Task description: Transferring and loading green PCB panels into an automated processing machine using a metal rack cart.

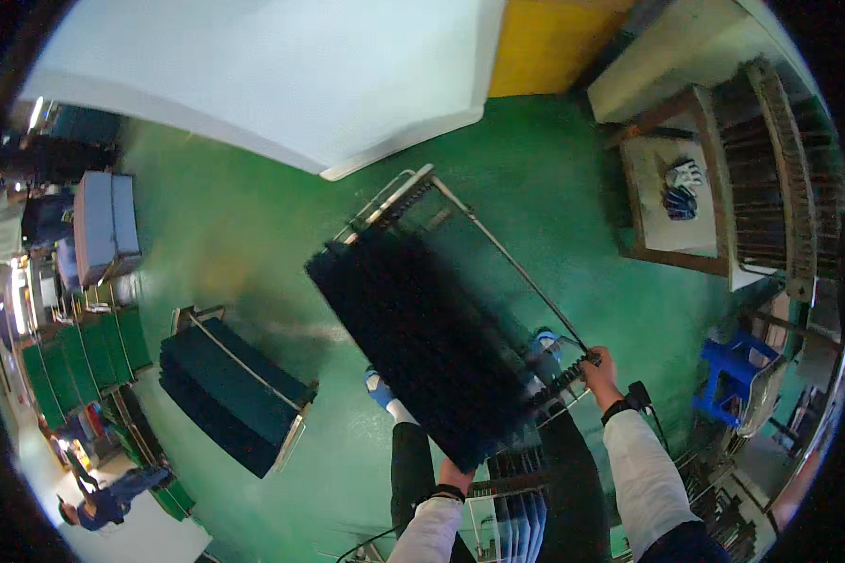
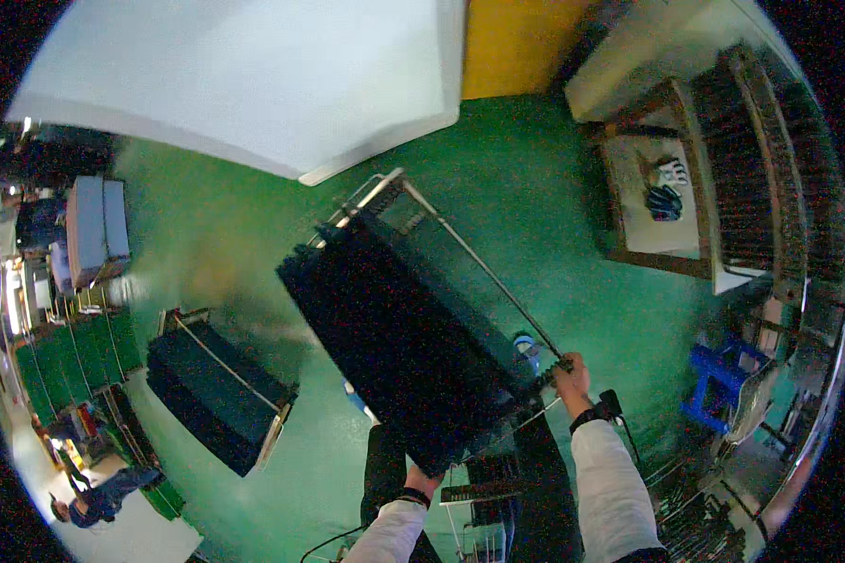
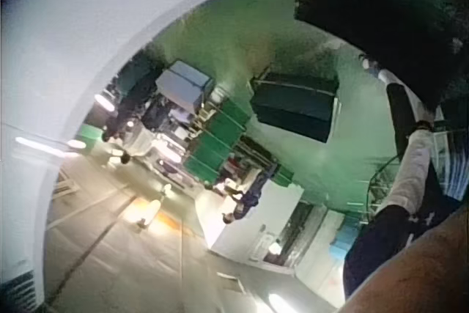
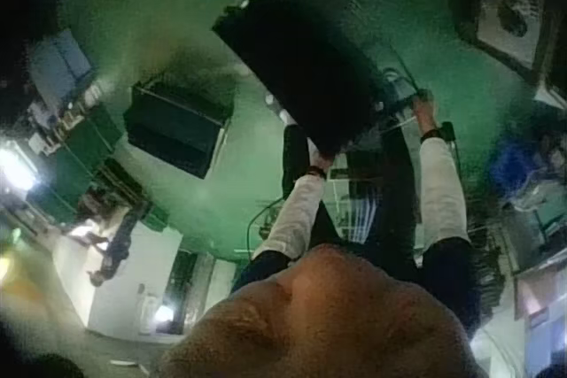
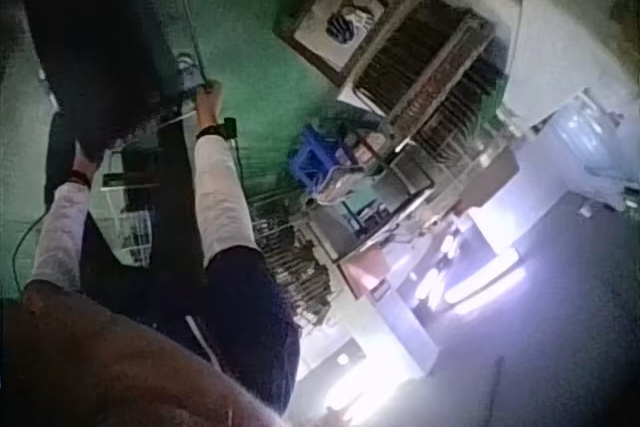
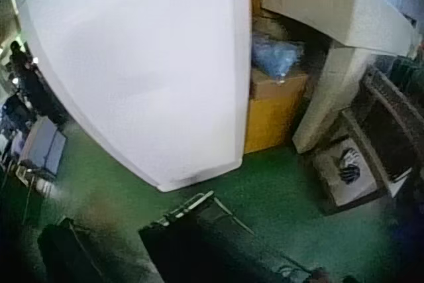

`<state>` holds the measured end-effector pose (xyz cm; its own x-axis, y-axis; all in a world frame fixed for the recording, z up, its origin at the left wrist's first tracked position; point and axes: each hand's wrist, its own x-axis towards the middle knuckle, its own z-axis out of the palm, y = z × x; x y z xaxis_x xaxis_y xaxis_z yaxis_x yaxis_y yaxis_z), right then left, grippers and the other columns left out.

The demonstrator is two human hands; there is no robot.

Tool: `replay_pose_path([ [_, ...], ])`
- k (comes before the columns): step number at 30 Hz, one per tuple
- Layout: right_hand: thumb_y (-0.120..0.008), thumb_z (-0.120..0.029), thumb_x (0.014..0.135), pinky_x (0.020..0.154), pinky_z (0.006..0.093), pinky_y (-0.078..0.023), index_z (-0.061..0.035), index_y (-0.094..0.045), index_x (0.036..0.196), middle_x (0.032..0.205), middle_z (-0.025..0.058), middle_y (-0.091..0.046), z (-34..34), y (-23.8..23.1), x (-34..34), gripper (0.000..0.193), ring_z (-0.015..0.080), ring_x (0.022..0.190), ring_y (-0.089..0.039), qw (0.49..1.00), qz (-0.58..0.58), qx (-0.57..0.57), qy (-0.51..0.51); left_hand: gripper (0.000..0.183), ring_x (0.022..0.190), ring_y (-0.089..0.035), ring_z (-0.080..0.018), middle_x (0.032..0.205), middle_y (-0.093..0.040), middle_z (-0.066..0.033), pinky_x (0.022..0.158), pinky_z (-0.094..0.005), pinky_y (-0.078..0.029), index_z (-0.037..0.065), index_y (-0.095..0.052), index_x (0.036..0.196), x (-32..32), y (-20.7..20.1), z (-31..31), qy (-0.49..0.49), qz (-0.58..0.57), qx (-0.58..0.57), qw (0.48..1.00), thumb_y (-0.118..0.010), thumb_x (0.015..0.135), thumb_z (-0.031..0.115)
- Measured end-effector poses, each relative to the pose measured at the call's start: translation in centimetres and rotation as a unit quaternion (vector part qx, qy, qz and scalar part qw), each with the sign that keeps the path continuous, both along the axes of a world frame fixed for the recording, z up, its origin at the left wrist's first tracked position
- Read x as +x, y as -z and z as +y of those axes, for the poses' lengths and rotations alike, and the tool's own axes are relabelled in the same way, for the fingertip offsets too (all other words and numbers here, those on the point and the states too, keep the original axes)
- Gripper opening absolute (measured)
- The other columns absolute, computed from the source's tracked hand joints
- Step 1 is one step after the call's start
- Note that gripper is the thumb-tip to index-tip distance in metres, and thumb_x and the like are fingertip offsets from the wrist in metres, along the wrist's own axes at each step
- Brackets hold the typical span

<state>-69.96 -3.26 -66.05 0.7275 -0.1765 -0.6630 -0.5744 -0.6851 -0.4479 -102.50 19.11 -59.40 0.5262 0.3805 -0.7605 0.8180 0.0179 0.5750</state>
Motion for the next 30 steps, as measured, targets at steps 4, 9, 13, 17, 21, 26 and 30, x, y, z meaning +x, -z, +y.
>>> replay_pose_path([
  [4, -0.067, -0.001, 0.072, 0.047, 0.0326, -0.044, -0.0095, -0.053, 0.101, 0.081, 0.0081, -0.059, -6.9, 1.4, -0.6, 0.033, 0.0178, 0.062, -0.058, 0.996, -0.009, 0.039, 0.074, 0.03, 0.098, -0.063, -0.0269, 0.102, -0.067, -0.0154, 0.082, -0.0352, -0.048, 0.004, -0.062, 0.109, 4.4, -0.4, -0.8, 0.011, -0.069, -0.023, 0.997, -0.061, 0.082, 0.016],
  [9, -0.062, 0.0, 0.074, 0.047, 0.0278, -0.044, -0.0081, -0.051, 0.098, 0.078, 0.0055, -0.058, -11.6, 3.1, 2.5, 0.027, 0.0145, 0.063, -0.057, 0.972, 0.005, 0.126, 0.197, 0.024, 0.076, -0.061, -0.017, 0.083, -0.065, -0.004, 0.069, -0.0291, -0.048, 0.002, -0.057, 0.109, 7.1, 7.5, -2.5, -0.08, -0.072, -0.115, 0.988, -0.053, 0.087, 0.008],
  [13, -0.061, -0.001, 0.076, 0.041, 0.0293, -0.042, -0.0063, -0.05, 0.094, 0.069, 0.005, -0.056, -15.1, 3.1, 5.7, 0.022, 0.0155, 0.05, -0.054, 0.961, -0.017, 0.122, 0.248, 0.015, 0.061, -0.052, -0.0075, 0.077, -0.059, 0.0008, 0.053, -0.0246, -0.043, 0.005, -0.056, 0.104, 16.7, 7.3, -3.0, -0.295, -0.019, -0.321, 0.9, -0.052, 0.089, 0.008],
  [17, -0.061, 0.0, 0.078, 0.046, 0.0309, -0.046, -0.0112, -0.049, 0.099, 0.074, 0.0058, -0.058, -15.3, 5.2, 8.2, 0.027, 0.0159, 0.058, -0.057, 0.952, 0.004, 0.13, 0.276, 0.02, 0.064, -0.051, -0.0068, 0.08, -0.057, 0.0021, 0.053, -0.0242, -0.043, 0.005, -0.054, 0.109, 21.5, 8.4, -2.9, -0.382, -0.02, -0.332, 0.862, -0.051, 0.091, 0.009],
  [21, -0.06, 0.002, 0.08, 0.056, 0.0322, -0.049, -0.0103, -0.048, 0.098, 0.085, 0.006, -0.058, -15.7, 7.4, 10.1, 0.026, 0.0157, 0.069, -0.056, 0.966, -0.016, 0.082, 0.243, 0.027, 0.064, -0.052, -0.0082, 0.081, -0.056, 0.0024, 0.055, -0.0236, -0.044, 0.004, -0.053, 0.117, 23.3, 8.8, -3.1, -0.352, 0.013, -0.317, 0.88, -0.051, 0.09, 0.008],
  [26, -0.06, -0.014, 0.081, 0.058, 0.0348, -0.047, -0.0195, -0.048, 0.117, 0.098, 0.0043, -0.059, -17.8, 9.3, 9.3, 0.038, 0.0164, 0.077, -0.058, 0.953, 0.036, 0.096, 0.286, 0.041, 0.066, -0.053, -0.0099, 0.091, -0.06, -0.0011, 0.058, -0.0242, -0.046, 0.007, -0.048, 0.129, 23.1, 11.2, -4.0, -0.381, 0.016, -0.391, 0.838, -0.055, 0.088, 0.009],
  [30, -0.056, -0.04, 0.084, 0.078, 0.0455, -0.042, -0.0276, -0.041, 0.132, 0.116, 0.0023, -0.057, -14.8, 7.1, 8.1, 0.052, 0.0178, 0.104, -0.052, 0.92, 0.086, 0.209, 0.319, 0.047, 0.068, -0.054, -0.0118, 0.102, -0.059, -0.0036, 0.059, -0.0251, -0.047, 0.009, -0.044, 0.132, 20.6, 12.4, -1.6, -0.36, 0.111, -0.281, 0.883, -0.057, 0.087, 0.011],
])
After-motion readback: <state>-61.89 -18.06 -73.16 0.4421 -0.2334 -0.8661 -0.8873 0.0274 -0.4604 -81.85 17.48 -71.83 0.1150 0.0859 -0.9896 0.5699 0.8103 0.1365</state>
